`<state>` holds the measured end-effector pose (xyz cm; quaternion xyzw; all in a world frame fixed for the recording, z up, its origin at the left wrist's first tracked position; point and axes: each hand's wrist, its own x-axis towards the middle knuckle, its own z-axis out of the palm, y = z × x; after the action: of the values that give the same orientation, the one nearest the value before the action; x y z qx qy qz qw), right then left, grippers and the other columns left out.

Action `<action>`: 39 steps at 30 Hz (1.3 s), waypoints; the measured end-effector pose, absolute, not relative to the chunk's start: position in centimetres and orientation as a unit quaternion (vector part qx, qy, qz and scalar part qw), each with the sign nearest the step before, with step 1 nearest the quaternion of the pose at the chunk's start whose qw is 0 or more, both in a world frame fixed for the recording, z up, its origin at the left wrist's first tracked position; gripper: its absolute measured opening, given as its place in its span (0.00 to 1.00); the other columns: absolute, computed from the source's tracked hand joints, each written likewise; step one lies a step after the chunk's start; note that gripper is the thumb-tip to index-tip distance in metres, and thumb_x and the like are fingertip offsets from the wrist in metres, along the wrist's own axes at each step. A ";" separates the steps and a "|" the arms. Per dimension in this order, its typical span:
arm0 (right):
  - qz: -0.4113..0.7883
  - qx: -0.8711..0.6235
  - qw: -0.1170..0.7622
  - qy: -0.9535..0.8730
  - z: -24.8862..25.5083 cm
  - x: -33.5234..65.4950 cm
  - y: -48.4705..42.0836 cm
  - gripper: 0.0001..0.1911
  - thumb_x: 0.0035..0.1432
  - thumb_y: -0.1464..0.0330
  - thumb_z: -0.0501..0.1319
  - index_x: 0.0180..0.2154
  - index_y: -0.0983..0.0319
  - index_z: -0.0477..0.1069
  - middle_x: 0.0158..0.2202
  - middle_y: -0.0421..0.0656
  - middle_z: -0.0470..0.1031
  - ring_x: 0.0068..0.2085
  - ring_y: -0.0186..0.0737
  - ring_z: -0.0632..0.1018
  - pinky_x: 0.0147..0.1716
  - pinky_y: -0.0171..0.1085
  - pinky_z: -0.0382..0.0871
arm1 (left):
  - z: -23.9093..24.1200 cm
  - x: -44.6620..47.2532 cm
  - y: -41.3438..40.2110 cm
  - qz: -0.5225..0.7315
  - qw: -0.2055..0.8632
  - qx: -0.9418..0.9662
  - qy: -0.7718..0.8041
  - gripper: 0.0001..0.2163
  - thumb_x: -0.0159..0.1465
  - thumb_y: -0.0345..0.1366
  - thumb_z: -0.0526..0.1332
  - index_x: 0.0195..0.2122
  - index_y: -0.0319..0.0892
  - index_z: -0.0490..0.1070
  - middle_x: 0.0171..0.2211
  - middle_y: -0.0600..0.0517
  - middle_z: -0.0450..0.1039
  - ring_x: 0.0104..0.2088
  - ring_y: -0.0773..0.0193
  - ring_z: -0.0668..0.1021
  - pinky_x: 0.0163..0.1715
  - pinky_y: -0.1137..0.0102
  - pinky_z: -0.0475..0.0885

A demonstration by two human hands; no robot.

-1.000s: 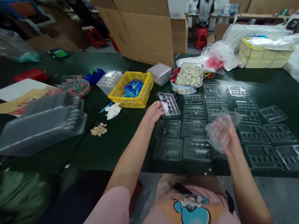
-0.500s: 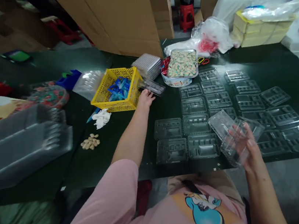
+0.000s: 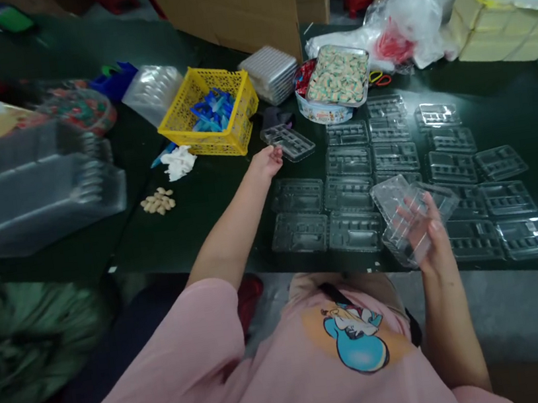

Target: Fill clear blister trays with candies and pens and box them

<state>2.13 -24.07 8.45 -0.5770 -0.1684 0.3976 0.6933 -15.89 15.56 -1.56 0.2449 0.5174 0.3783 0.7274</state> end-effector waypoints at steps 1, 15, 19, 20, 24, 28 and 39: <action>0.399 -0.577 0.692 -0.170 8.4 2.2 -24.3 0.41 0.41 0.47 0.67 0.58 0.44 0.62 0.60 0.44 0.65 0.59 0.56 0.69 0.57 0.62 0.61 | -1.8 -15.8 15.2 0.377 0.716 0.251 0.531 0.04 0.61 0.24 0.56 0.30 0.39 0.64 0.23 0.54 0.69 0.22 0.72 0.73 0.21 0.78 0.62; 0.417 -0.525 0.722 -0.171 6.8 3.5 -26.5 0.36 0.44 0.49 0.68 0.56 0.43 0.65 0.58 0.42 0.68 0.59 0.55 0.69 0.58 0.61 0.60 | -0.1 -20.5 12.0 0.158 0.295 0.730 0.596 0.06 0.59 0.32 0.59 0.29 0.40 0.74 0.34 0.47 0.76 0.40 0.57 0.75 0.45 0.66 0.67; 0.418 -0.526 0.722 -0.169 6.3 3.9 -26.7 0.37 0.43 0.49 0.69 0.56 0.42 0.64 0.59 0.42 0.68 0.60 0.56 0.68 0.58 0.62 0.60 | 0.0 -21.5 10.5 0.057 0.182 0.805 0.562 0.13 0.64 0.43 0.56 0.39 0.39 0.76 0.42 0.40 0.74 0.45 0.49 0.74 0.47 0.59 0.67; 0.418 -0.527 0.721 -0.167 6.1 4.0 -26.8 0.38 0.43 0.50 0.69 0.57 0.42 0.64 0.59 0.42 0.68 0.60 0.57 0.68 0.58 0.62 0.60 | -0.3 -21.7 9.9 0.030 0.172 0.817 0.550 0.15 0.63 0.45 0.57 0.41 0.40 0.76 0.44 0.39 0.73 0.47 0.47 0.74 0.47 0.57 0.67; 0.420 -0.529 0.721 -0.152 5.4 4.4 -26.8 0.38 0.44 0.50 0.69 0.58 0.43 0.63 0.59 0.43 0.67 0.60 0.56 0.69 0.58 0.62 0.60 | -1.9 -22.2 8.1 0.018 0.189 0.864 0.467 0.17 0.62 0.43 0.60 0.49 0.41 0.73 0.48 0.41 0.70 0.49 0.49 0.72 0.50 0.57 0.67; 0.421 -0.530 0.719 -0.154 5.1 4.4 -26.5 0.39 0.43 0.49 0.69 0.58 0.44 0.63 0.60 0.44 0.67 0.60 0.56 0.69 0.57 0.62 0.61 | -2.9 -21.4 7.3 0.104 0.228 0.899 0.359 0.14 0.60 0.38 0.63 0.46 0.39 0.74 0.47 0.43 0.69 0.49 0.55 0.72 0.53 0.63 0.66; 0.416 -0.539 0.713 -0.168 5.3 4.2 -27.2 0.37 0.48 0.48 0.66 0.59 0.43 0.61 0.60 0.42 0.66 0.61 0.55 0.68 0.58 0.62 0.61 | -5.2 -21.0 11.0 0.276 0.221 0.810 0.468 0.19 0.66 0.41 0.54 0.55 0.37 0.69 0.58 0.38 0.65 0.61 0.51 0.65 0.62 0.56 0.58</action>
<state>4.16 -27.22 5.25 -0.5395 -0.1682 0.4158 0.7126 -21.04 10.99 -5.19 0.8100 0.4678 0.2757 0.2214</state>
